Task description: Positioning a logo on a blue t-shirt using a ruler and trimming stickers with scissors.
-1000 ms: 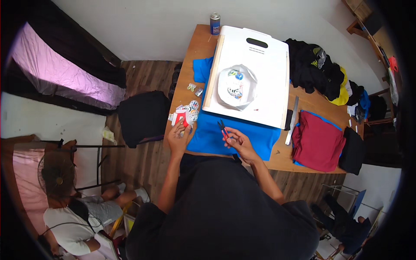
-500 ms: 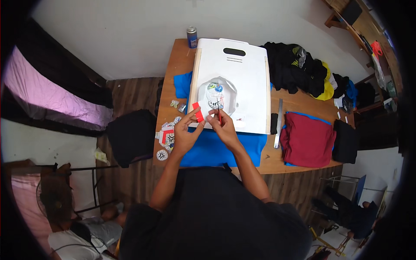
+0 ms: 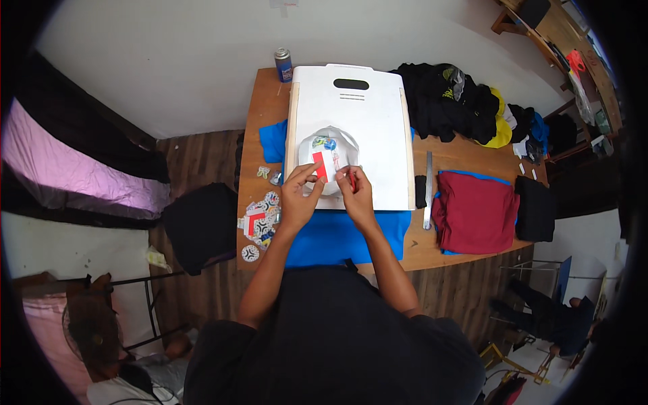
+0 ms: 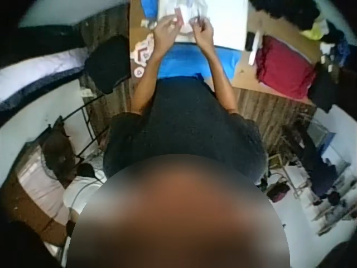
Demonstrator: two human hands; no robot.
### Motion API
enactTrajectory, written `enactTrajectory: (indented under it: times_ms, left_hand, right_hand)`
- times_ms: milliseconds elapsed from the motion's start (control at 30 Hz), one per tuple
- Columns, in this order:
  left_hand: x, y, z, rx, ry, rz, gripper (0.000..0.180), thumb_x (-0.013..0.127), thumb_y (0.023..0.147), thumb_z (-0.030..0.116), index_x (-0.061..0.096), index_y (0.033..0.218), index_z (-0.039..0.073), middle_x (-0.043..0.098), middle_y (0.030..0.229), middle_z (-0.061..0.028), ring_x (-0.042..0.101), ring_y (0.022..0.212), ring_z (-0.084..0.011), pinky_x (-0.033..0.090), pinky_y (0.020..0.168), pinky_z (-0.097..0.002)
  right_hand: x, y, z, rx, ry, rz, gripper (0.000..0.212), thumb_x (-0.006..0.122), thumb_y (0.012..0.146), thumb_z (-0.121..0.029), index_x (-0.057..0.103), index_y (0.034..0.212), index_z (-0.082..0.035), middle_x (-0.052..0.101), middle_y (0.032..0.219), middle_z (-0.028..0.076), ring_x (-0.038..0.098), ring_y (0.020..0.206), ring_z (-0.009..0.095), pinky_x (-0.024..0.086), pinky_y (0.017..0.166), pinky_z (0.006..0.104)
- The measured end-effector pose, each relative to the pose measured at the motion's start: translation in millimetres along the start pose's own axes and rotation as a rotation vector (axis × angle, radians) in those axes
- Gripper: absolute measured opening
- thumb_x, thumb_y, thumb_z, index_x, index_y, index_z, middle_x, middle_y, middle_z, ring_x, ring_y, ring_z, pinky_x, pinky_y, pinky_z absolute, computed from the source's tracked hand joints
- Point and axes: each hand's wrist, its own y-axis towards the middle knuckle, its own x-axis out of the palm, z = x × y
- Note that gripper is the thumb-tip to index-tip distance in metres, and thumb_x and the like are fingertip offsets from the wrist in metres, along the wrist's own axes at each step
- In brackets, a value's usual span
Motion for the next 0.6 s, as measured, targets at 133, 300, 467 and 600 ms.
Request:
enactTrajectory:
  times_ms: [133, 300, 467, 600]
  left_hand:
    - [1.3, 2.1, -0.6, -0.036, 0.093, -0.006, 0.043, 0.069, 0.09, -0.005, 0.064, 0.133, -0.001, 0.061, 0.125, -0.0121, 0.06, 0.097, -0.0109, 0.05, 0.088, -0.024]
    - [1.3, 0.6, 2.3, -0.004, 0.213, -0.024, 0.046, 0.069, 0.09, -0.004, 0.064, 0.134, 0.003, 0.065, 0.123, -0.0135, 0.061, 0.096, -0.0138, 0.05, 0.087, -0.0256]
    - [-0.8, -2.2, -3.5, 0.022, 0.269, -0.01, 0.046, 0.07, 0.09, -0.004, 0.064, 0.134, 0.003, 0.066, 0.122, -0.0138, 0.061, 0.096, -0.0142, 0.051, 0.087, -0.0257]
    - [-1.8, -3.1, -5.9, 0.012, 0.255, -0.025, 0.046, 0.07, 0.09, -0.003, 0.064, 0.135, 0.002, 0.066, 0.124, -0.0147, 0.062, 0.097, -0.0142, 0.052, 0.087, -0.0263]
  right_hand:
    - [-5.8, -10.8, -13.9, -0.028, -0.022, -0.069, 0.027, 0.054, 0.107, -0.026, 0.066, 0.109, -0.003, 0.041, 0.067, -0.01, 0.032, 0.059, 0.002, 0.026, 0.052, 0.0225]
    - [-2.7, -6.3, -10.0, 0.135, 0.016, -0.082, 0.035, 0.05, 0.108, -0.029, 0.069, 0.119, -0.002, 0.036, 0.065, -0.011, 0.029, 0.058, 0.001, 0.024, 0.052, 0.0224]
    - [-8.1, -4.5, -2.4, 0.098, 0.042, -0.012, 0.039, 0.049, 0.109, -0.033, 0.07, 0.121, -0.003, 0.032, 0.064, -0.011, 0.027, 0.057, 0.002, 0.023, 0.051, 0.0233]
    - [-6.1, -9.5, 2.5, 0.081, -0.106, -0.118, 0.035, 0.049, 0.109, -0.027, 0.071, 0.118, -0.002, 0.049, 0.071, -0.008, 0.036, 0.064, 0.002, 0.03, 0.057, 0.0228]
